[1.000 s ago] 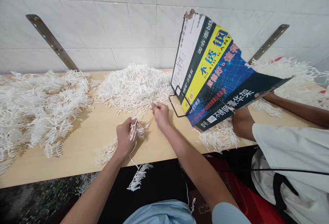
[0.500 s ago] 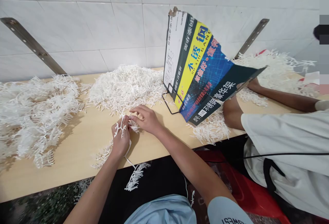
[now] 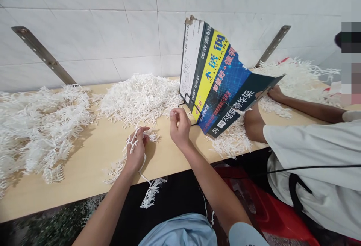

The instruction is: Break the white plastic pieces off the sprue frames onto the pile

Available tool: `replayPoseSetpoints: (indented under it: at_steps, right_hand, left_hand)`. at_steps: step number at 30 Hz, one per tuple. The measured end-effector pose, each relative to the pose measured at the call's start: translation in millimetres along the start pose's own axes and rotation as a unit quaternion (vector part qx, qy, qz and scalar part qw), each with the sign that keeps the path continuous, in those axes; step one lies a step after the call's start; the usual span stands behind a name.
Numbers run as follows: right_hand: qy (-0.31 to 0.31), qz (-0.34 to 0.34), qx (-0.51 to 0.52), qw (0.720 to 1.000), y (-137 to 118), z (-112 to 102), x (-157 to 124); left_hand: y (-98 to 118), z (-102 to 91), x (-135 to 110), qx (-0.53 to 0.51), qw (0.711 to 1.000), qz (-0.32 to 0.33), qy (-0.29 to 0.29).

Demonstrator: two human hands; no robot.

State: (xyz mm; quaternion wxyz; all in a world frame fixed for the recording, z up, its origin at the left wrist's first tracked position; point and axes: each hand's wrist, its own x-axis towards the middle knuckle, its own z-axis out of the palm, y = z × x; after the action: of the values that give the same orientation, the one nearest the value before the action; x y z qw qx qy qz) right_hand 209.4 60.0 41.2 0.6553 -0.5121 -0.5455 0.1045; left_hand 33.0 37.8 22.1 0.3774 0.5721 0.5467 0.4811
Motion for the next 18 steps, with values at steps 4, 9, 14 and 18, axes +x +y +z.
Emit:
replayPoseSetpoints:
  at_steps: [4, 9, 14, 18]
  right_hand:
    - [-0.023, -0.041, -0.082, 0.996, -36, -66, -72]
    - [-0.053, -0.129, -0.289, 0.947, -31, -160, -175]
    - [-0.162, -0.103, -0.386, 0.902, -24, -188, -197]
    - [-0.092, -0.171, -0.222, 0.955, -52, -142, -144]
  left_hand:
    - [4, -3.0, 1, -0.001, 0.999, 0.041, -0.028]
    - [3, -5.6, 4, 0.021, 0.998, 0.039, -0.049]
    - [3, -3.7, 5, 0.004, 0.998, 0.046, -0.051]
    - [6, -2.0, 3, -0.062, 0.993, 0.046, -0.087]
